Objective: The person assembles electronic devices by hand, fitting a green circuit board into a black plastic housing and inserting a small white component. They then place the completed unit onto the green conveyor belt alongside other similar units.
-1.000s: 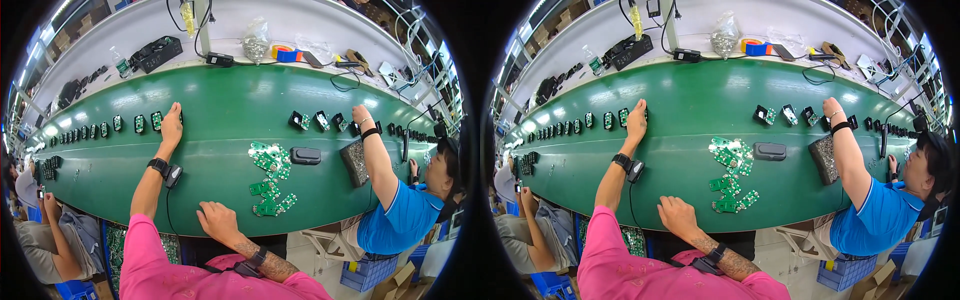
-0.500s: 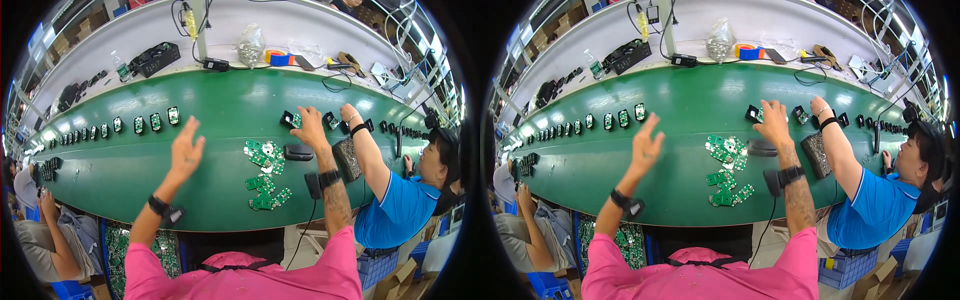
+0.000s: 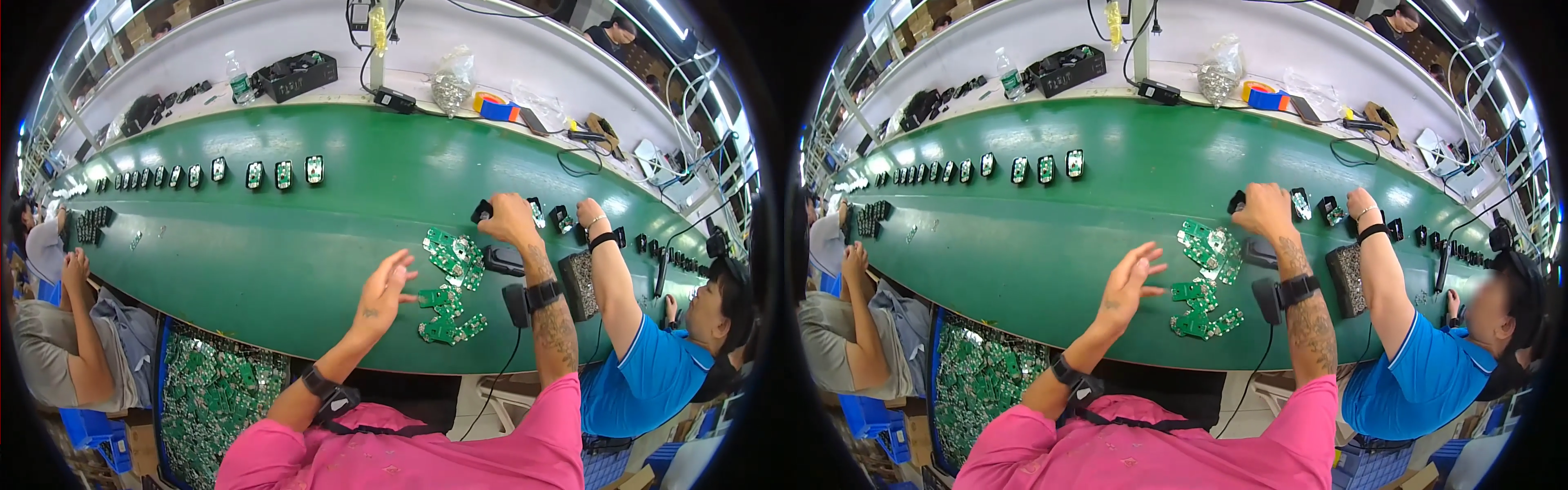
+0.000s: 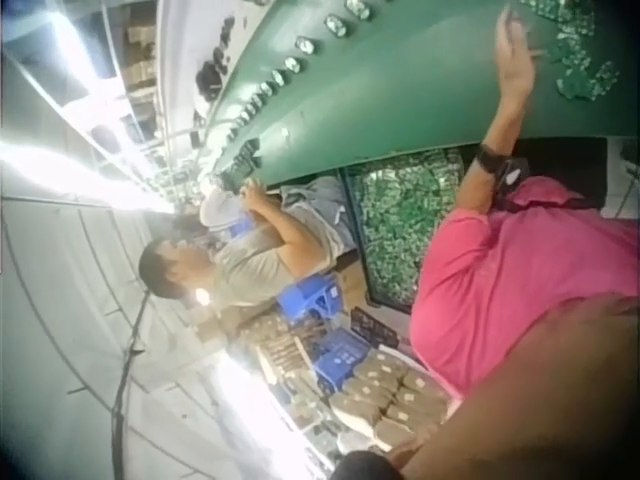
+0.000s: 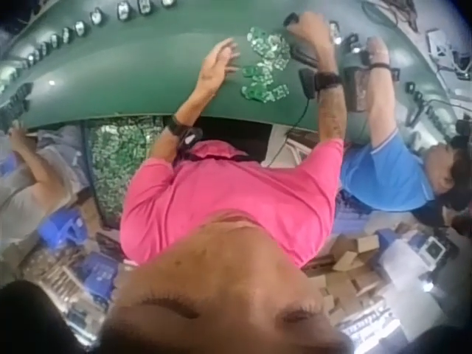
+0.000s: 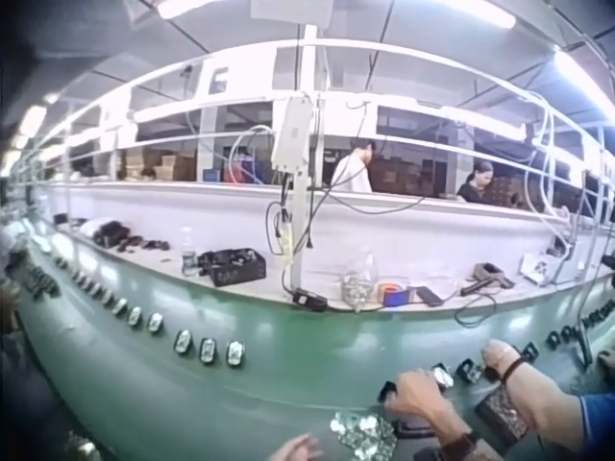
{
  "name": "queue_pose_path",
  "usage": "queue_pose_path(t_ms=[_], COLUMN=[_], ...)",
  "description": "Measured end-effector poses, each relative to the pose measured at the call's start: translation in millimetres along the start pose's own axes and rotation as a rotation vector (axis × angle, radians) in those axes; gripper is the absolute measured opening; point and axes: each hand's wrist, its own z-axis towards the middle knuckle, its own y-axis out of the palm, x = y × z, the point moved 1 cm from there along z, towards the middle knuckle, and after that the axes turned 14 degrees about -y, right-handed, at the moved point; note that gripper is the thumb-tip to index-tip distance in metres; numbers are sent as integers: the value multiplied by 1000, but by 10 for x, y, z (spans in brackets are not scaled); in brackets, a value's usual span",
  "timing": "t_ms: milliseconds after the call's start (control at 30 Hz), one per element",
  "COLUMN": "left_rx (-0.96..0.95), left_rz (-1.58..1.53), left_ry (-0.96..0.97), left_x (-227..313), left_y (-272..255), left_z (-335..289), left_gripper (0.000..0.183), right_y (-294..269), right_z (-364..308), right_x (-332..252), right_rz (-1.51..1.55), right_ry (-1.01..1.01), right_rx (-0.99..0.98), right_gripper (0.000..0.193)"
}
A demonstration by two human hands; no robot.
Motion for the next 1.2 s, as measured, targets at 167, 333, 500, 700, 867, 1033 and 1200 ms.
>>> queue_pose_path(t_ms=[167,333,500,700,867,1033,1200], left_rx=[-163,-234,-201,-273,-369,-427,-378], left_rz=[-504,-622,-629,-588,-477,-310,-204], left_ry=[-188,-131,-221,-190,-177,-186,-261], left_x=[-25,-98,58,6,4,101,197], left_y=[400,261,32,-3,-68,-102,-115], left_z=[48,-125,-452,-576,-678,-733,-791], left_gripper=[61,46,43,49,54,52,59], right_y=[-415,-476,-429,-196,-41,-60,-145], right_z=[-431,-795,-1135,-1487,-1614,-1660,-1681], right_x=[-912,-1480,-1340,-1497,-1590,-1628,-1747], right_rz=[226,231,822,1194,1403,1382,1101], right_ry=[-265,-269,-267,80,174,226,160], right_rx=[65,-38,154,41,77,189,336], right_gripper=[34,40,37,16,13,11,7])
